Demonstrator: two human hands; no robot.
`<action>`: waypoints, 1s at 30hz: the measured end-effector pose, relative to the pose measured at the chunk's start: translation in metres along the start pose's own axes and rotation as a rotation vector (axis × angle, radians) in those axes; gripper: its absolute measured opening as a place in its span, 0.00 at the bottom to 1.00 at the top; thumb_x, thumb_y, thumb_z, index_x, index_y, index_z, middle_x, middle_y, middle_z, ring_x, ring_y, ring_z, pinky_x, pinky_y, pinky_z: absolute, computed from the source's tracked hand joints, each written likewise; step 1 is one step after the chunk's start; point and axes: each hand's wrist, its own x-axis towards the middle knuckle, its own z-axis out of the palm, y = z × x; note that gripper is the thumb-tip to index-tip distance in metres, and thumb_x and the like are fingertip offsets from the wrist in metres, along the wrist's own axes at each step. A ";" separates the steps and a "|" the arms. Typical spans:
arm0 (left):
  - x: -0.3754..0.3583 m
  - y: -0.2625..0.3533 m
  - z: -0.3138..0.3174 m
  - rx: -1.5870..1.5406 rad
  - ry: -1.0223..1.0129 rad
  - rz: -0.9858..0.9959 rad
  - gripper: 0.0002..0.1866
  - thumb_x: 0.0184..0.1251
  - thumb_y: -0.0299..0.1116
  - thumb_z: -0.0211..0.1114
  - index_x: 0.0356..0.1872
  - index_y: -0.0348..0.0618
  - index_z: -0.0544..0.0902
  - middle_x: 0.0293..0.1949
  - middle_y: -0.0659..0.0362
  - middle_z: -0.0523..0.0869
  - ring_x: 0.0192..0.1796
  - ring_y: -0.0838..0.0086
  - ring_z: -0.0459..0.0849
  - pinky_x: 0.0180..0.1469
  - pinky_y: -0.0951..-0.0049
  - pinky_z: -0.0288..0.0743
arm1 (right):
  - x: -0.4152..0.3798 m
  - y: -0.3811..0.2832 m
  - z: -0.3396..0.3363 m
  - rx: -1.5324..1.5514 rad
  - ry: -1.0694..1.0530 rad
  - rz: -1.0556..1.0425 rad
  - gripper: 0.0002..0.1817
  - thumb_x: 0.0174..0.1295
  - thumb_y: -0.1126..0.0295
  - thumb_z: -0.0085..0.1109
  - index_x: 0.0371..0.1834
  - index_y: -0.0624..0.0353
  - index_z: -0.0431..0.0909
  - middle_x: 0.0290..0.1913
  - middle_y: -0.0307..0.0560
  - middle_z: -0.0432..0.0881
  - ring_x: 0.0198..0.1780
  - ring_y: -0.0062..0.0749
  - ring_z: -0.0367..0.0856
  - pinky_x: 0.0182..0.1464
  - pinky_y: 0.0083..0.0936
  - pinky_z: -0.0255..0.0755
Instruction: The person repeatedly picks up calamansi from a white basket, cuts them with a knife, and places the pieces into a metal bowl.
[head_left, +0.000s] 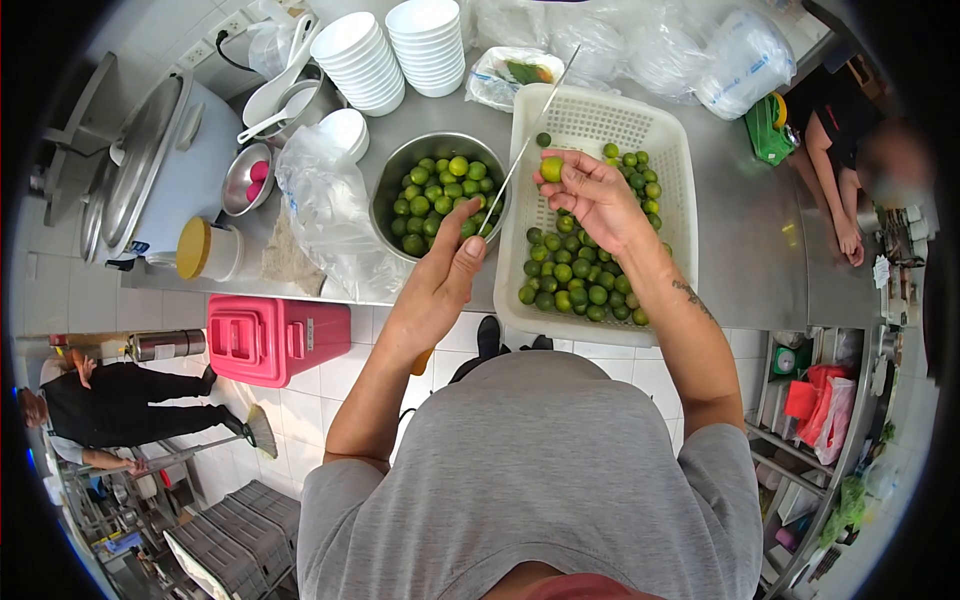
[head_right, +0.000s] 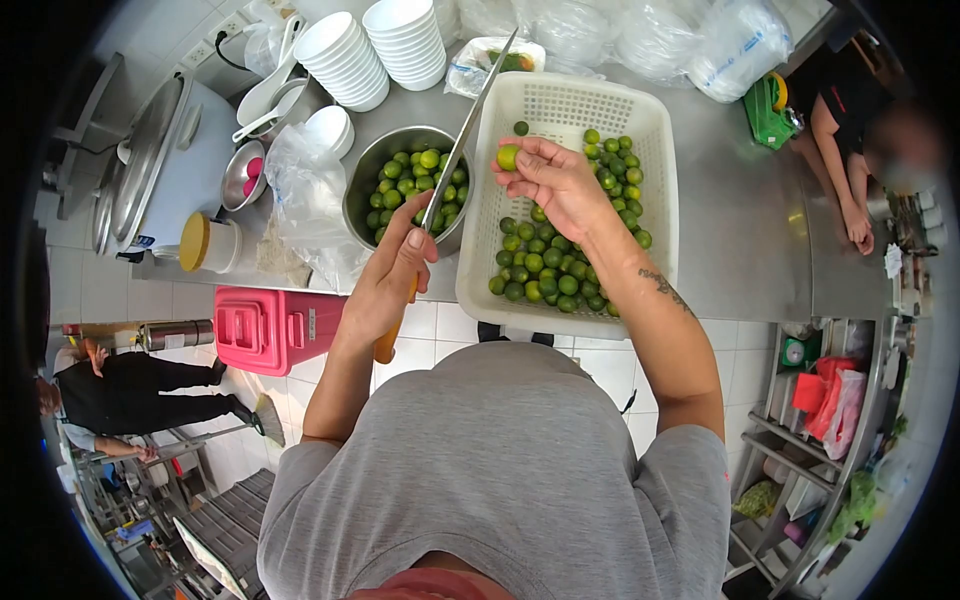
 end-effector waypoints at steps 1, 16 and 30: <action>0.000 0.000 0.000 -0.003 0.000 -0.004 0.30 0.80 0.53 0.43 0.74 0.46 0.59 0.34 0.64 0.73 0.27 0.83 0.69 0.28 0.83 0.64 | 0.000 0.000 0.001 0.059 -0.015 0.011 0.18 0.69 0.73 0.55 0.59 0.71 0.73 0.52 0.56 0.81 0.48 0.33 0.83 0.52 0.25 0.79; -0.004 -0.005 -0.031 -0.172 0.410 0.151 0.20 0.70 0.34 0.64 0.59 0.38 0.74 0.35 0.64 0.78 0.28 0.86 0.73 0.28 0.84 0.65 | 0.013 0.018 0.135 -0.612 -0.228 -0.247 0.30 0.58 0.79 0.65 0.65 0.60 0.68 0.48 0.47 0.79 0.43 0.26 0.81 0.47 0.23 0.78; 0.032 -0.070 -0.148 -0.083 0.888 -0.023 0.20 0.68 0.37 0.65 0.54 0.33 0.77 0.29 0.60 0.79 0.21 0.82 0.73 0.20 0.80 0.65 | 0.071 0.004 0.028 -1.097 0.263 -0.409 0.11 0.60 0.84 0.49 0.43 0.62 0.78 0.40 0.44 0.84 0.44 0.29 0.83 0.51 0.23 0.75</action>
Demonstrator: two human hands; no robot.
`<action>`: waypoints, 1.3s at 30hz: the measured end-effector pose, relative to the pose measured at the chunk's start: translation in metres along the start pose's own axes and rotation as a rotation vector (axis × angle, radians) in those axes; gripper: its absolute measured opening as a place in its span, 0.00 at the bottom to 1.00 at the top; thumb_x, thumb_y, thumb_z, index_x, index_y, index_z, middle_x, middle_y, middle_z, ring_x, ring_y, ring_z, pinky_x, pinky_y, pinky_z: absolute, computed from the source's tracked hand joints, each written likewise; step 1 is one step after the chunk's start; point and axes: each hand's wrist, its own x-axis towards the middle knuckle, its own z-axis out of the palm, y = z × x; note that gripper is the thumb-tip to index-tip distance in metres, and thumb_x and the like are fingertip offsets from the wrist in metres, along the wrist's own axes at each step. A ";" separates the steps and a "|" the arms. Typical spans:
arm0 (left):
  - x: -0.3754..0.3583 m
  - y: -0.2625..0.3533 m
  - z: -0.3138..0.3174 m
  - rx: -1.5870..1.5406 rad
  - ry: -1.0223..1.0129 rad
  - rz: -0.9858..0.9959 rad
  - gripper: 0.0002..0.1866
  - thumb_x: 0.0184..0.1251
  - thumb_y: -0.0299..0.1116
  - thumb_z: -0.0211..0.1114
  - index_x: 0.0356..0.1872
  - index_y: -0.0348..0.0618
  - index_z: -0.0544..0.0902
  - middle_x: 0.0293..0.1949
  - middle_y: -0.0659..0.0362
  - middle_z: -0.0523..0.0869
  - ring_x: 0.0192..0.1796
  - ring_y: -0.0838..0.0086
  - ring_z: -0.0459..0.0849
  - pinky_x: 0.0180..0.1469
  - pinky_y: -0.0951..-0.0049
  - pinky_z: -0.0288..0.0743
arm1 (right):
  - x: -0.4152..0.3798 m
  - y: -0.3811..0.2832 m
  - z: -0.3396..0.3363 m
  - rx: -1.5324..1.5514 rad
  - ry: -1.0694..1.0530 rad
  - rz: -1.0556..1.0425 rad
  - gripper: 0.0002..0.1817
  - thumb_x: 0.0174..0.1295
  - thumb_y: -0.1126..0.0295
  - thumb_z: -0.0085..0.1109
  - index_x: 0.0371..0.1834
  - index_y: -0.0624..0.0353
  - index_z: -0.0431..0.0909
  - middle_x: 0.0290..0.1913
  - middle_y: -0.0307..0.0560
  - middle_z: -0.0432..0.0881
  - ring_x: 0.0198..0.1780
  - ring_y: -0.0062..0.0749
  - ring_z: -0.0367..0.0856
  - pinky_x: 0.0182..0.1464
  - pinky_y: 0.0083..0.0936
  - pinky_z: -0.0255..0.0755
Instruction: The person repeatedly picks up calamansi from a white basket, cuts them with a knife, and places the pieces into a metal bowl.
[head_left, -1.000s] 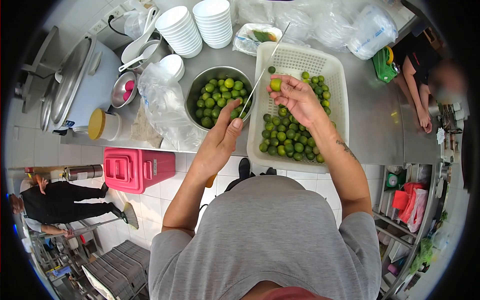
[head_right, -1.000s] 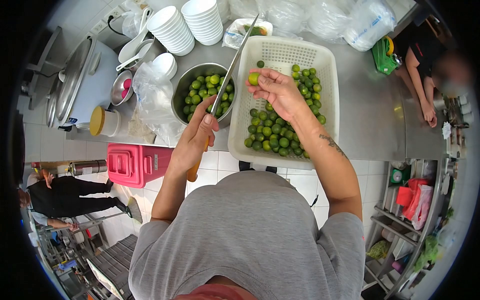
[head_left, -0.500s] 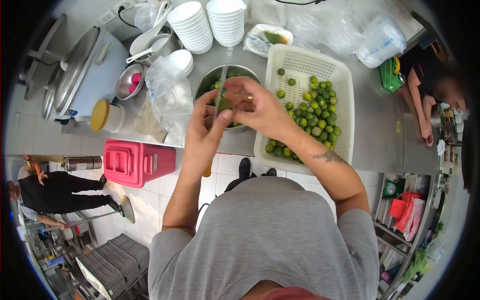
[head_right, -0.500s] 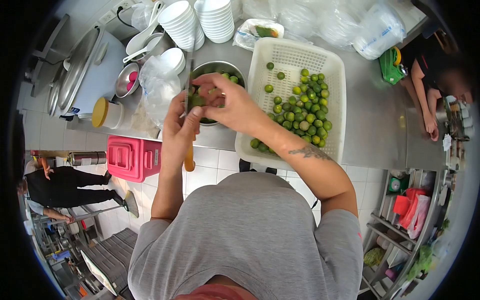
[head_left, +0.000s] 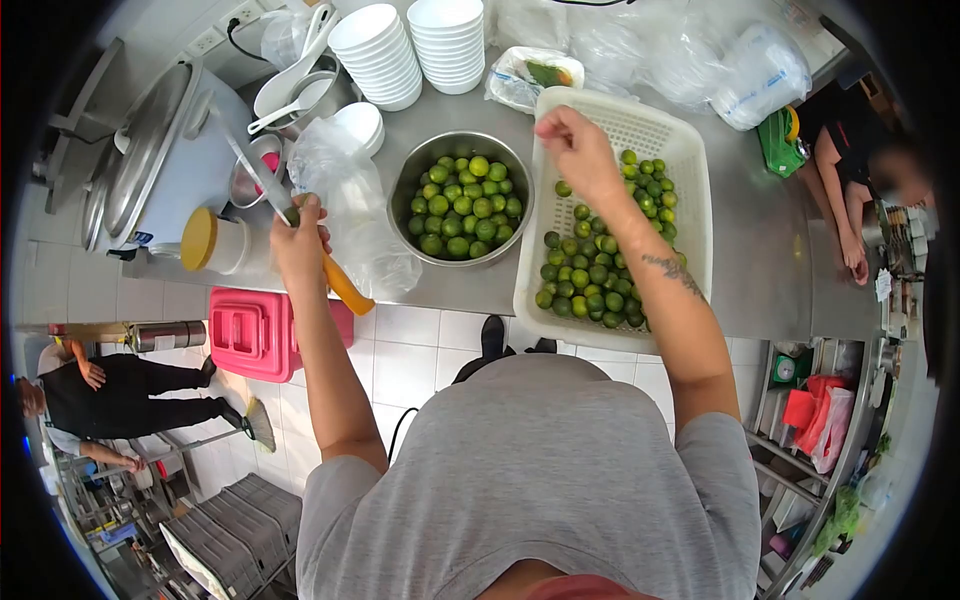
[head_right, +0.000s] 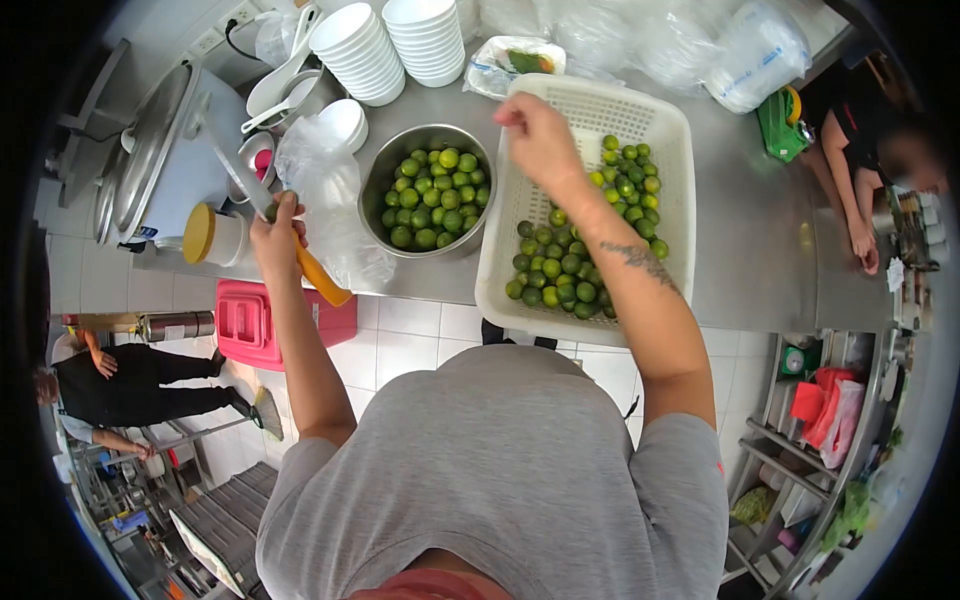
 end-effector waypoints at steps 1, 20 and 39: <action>0.004 -0.001 0.004 0.052 -0.017 -0.012 0.22 0.68 0.39 0.65 0.55 0.33 0.76 0.29 0.59 0.80 0.21 0.82 0.73 0.20 0.80 0.66 | 0.001 0.022 -0.010 -0.122 -0.056 0.044 0.10 0.59 0.81 0.52 0.42 0.62 0.79 0.40 0.50 0.84 0.44 0.39 0.83 0.50 0.29 0.76; -0.124 0.059 0.058 0.232 -0.818 0.179 0.30 0.79 0.53 0.45 0.71 0.42 0.64 0.43 0.50 0.77 0.39 0.64 0.78 0.42 0.67 0.73 | -0.068 -0.018 -0.045 0.841 -0.157 0.299 0.21 0.70 0.73 0.55 0.66 0.64 0.72 0.48 0.44 0.81 0.48 0.28 0.80 0.55 0.24 0.74; -0.142 0.052 0.077 0.406 -0.796 0.417 0.29 0.79 0.48 0.42 0.75 0.47 0.56 0.47 0.38 0.77 0.42 0.40 0.81 0.45 0.49 0.76 | -0.088 -0.044 0.003 0.912 -0.112 0.291 0.12 0.67 0.76 0.56 0.51 0.67 0.79 0.41 0.42 0.82 0.41 0.24 0.79 0.50 0.23 0.74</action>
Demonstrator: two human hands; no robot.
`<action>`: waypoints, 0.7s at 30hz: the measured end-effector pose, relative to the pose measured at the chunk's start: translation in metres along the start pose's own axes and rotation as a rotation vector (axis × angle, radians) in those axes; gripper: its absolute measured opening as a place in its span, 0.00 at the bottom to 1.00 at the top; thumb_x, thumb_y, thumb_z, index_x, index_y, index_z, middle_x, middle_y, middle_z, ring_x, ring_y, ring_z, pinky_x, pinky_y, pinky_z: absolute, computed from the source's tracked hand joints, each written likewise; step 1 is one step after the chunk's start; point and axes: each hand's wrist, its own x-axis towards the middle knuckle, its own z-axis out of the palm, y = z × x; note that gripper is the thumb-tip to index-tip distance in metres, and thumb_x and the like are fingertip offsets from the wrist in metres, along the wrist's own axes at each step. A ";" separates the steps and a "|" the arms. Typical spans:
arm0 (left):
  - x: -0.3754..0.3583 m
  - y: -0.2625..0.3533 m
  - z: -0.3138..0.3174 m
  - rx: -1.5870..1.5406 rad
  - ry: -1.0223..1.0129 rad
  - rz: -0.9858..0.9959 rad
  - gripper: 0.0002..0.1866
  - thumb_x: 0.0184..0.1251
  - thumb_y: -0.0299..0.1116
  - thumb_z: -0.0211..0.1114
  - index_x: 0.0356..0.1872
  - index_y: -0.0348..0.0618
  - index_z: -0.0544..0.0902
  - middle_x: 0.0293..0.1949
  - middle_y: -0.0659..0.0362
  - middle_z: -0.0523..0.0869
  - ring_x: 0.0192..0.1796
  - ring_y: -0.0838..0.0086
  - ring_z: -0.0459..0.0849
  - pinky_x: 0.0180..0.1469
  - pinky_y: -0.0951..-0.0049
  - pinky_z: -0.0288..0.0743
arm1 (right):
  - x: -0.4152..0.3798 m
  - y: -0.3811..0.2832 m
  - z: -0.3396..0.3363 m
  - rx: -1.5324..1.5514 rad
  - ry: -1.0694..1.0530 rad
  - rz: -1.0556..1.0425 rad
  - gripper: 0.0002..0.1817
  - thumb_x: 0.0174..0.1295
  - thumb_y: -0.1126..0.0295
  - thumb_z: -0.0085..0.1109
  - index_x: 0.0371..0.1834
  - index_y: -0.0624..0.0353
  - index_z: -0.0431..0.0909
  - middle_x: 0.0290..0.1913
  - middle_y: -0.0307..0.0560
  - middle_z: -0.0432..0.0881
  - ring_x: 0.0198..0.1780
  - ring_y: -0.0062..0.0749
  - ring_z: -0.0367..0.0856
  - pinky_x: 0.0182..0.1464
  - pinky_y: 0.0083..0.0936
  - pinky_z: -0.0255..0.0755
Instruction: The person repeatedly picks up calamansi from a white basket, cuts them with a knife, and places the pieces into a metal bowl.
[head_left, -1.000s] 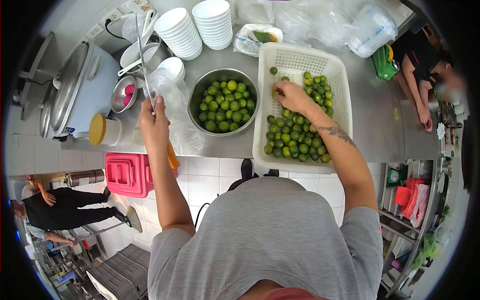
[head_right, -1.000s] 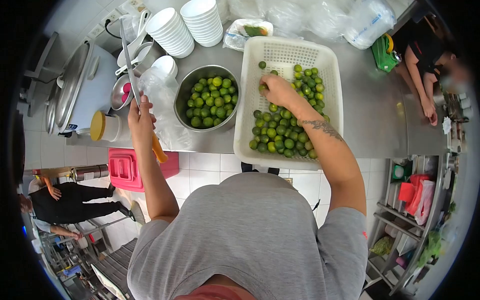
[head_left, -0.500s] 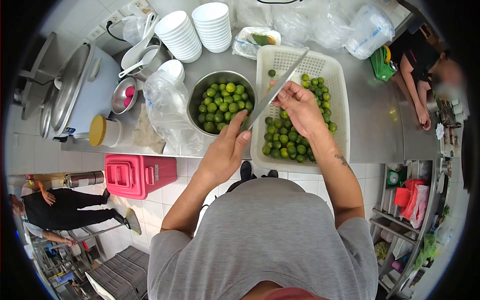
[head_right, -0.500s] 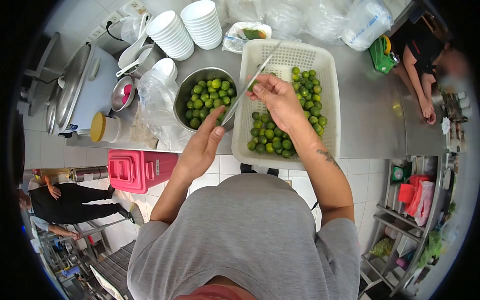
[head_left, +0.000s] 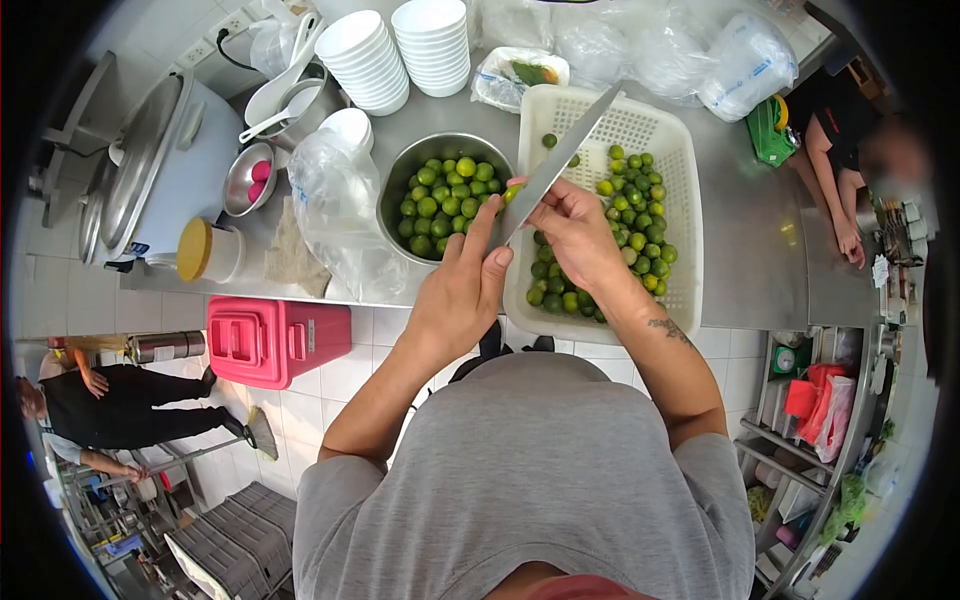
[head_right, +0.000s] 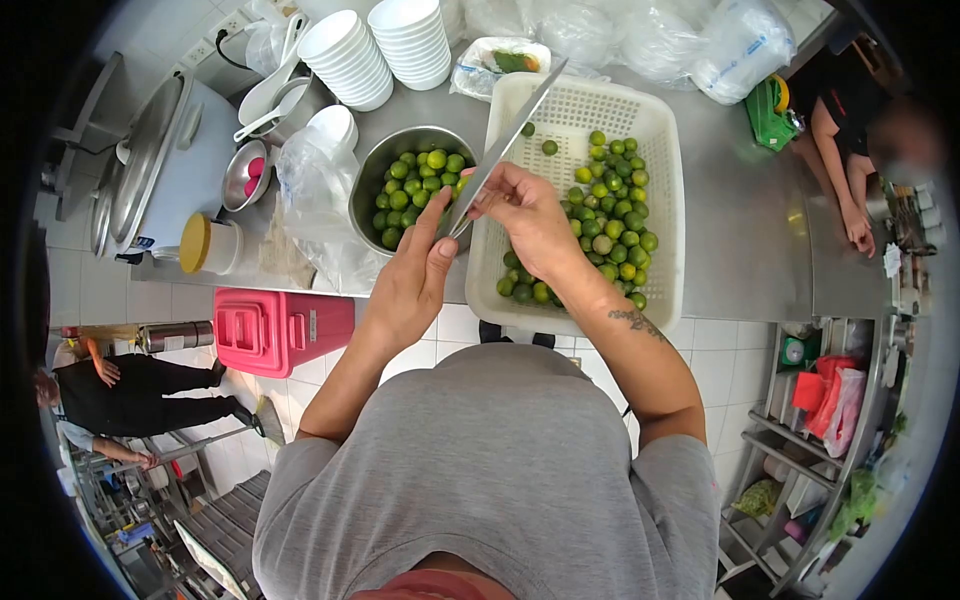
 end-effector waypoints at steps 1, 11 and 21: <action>0.001 -0.001 0.000 0.004 0.006 0.002 0.30 0.79 0.48 0.42 0.75 0.46 0.55 0.47 0.38 0.77 0.42 0.40 0.81 0.46 0.49 0.76 | 0.000 0.002 0.001 -0.021 -0.001 0.009 0.11 0.67 0.76 0.57 0.51 0.67 0.79 0.40 0.42 0.82 0.41 0.24 0.79 0.50 0.23 0.74; 0.014 -0.012 0.000 -0.179 0.030 -0.059 0.25 0.79 0.48 0.45 0.64 0.39 0.61 0.56 0.33 0.76 0.51 0.39 0.81 0.52 0.52 0.74 | 0.001 0.009 0.016 -0.132 -0.068 0.074 0.08 0.67 0.74 0.57 0.45 0.67 0.77 0.38 0.41 0.81 0.41 0.23 0.80 0.47 0.22 0.74; 0.021 -0.004 -0.027 -0.185 -0.071 -0.303 0.23 0.79 0.48 0.47 0.57 0.35 0.64 0.44 0.38 0.83 0.49 0.49 0.84 0.50 0.61 0.75 | 0.033 -0.031 -0.016 -0.825 -0.088 -0.048 0.13 0.69 0.69 0.56 0.53 0.62 0.77 0.46 0.42 0.82 0.45 0.25 0.79 0.51 0.26 0.73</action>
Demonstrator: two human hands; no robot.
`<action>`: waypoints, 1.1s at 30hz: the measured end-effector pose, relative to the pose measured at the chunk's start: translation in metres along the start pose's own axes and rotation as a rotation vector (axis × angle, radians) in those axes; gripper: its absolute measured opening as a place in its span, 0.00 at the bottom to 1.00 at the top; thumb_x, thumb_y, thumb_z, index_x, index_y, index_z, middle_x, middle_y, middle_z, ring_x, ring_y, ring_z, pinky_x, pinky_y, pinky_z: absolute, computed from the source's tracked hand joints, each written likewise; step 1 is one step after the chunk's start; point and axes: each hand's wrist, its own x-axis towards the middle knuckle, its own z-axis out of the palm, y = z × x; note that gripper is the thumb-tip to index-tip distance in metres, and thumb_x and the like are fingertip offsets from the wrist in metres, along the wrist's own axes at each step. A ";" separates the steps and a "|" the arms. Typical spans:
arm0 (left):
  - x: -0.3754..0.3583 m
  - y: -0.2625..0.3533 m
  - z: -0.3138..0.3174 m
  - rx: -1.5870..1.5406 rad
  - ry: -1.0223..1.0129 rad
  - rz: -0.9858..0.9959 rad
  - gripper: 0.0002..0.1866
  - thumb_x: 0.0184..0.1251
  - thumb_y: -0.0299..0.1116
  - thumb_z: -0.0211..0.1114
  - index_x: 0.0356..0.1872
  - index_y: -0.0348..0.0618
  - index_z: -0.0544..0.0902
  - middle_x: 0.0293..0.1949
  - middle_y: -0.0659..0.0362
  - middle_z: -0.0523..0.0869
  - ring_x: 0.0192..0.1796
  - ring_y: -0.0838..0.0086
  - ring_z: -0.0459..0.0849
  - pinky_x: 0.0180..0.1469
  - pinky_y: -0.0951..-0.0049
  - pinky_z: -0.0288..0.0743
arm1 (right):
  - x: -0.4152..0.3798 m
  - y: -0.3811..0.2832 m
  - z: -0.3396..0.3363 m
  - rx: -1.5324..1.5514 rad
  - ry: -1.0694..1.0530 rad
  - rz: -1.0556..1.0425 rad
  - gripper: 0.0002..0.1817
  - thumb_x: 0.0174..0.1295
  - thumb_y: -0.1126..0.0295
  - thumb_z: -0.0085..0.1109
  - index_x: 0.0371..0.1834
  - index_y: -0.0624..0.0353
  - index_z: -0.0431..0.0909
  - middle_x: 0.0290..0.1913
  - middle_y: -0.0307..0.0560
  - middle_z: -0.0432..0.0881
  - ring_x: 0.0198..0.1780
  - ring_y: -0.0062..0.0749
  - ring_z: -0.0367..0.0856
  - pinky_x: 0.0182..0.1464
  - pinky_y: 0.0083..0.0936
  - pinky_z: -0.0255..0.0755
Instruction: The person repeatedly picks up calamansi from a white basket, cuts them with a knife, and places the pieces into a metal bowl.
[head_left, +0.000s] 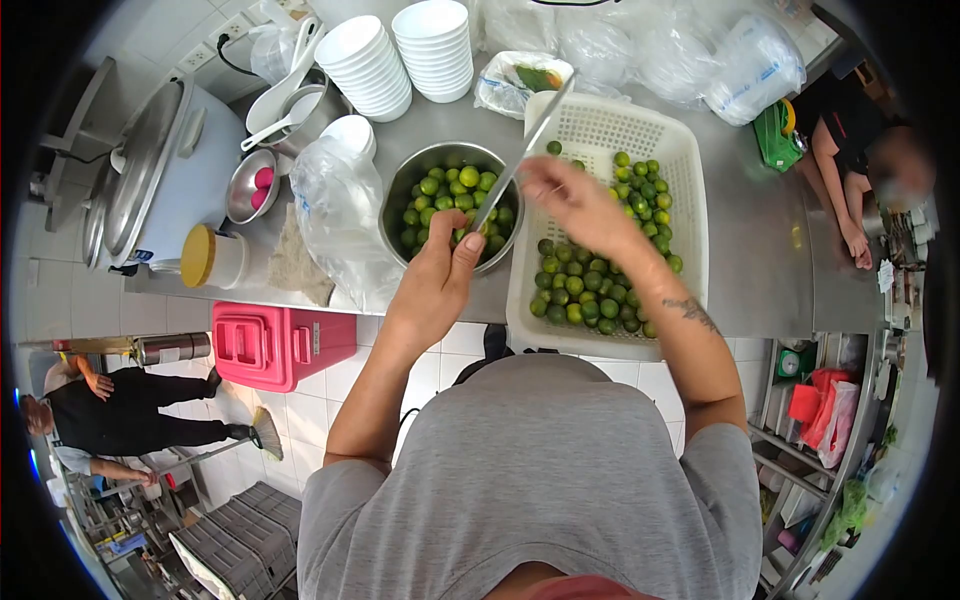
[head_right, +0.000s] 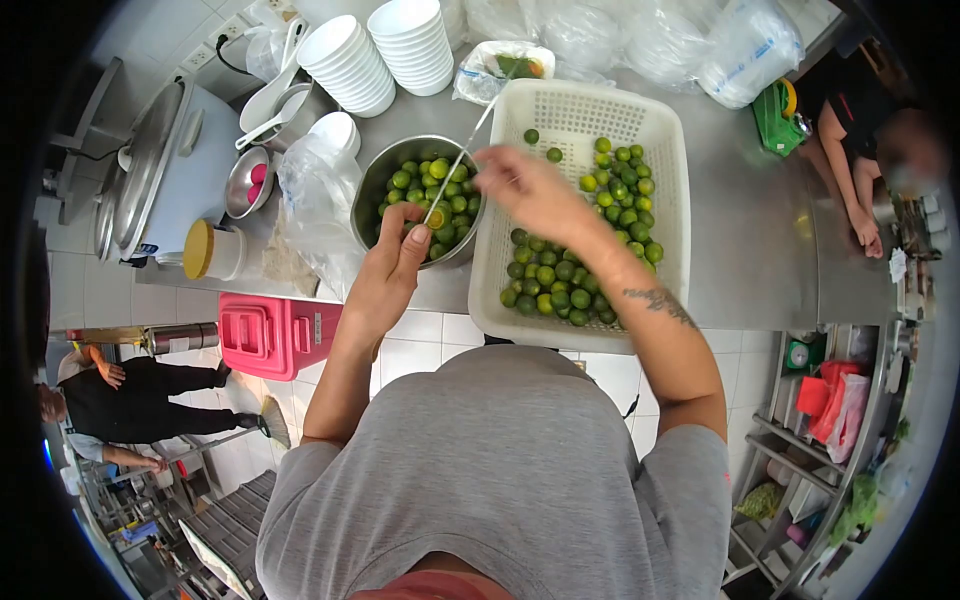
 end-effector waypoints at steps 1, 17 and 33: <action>0.000 -0.002 -0.002 -0.009 0.018 -0.010 0.24 0.79 0.49 0.47 0.57 0.35 0.65 0.43 0.38 0.83 0.49 0.50 0.84 0.51 0.61 0.75 | 0.013 0.028 -0.018 -0.090 0.057 0.009 0.14 0.68 0.69 0.57 0.53 0.61 0.77 0.45 0.44 0.82 0.45 0.28 0.80 0.51 0.27 0.74; -0.008 -0.013 0.003 -0.194 0.067 0.109 0.30 0.80 0.52 0.45 0.71 0.41 0.65 0.33 0.62 0.73 0.28 0.82 0.68 0.32 0.81 0.66 | 0.025 0.064 -0.030 0.968 0.002 0.241 0.16 0.70 0.75 0.53 0.58 0.69 0.75 0.51 0.53 0.82 0.48 0.30 0.82 0.54 0.25 0.78; -0.014 -0.009 0.021 0.139 0.050 0.285 0.28 0.79 0.46 0.44 0.74 0.43 0.57 0.52 0.36 0.76 0.48 0.40 0.80 0.51 0.51 0.74 | -0.006 0.024 0.020 0.965 0.099 0.114 0.07 0.66 0.74 0.61 0.45 0.63 0.78 0.43 0.43 0.83 0.41 0.25 0.81 0.47 0.25 0.75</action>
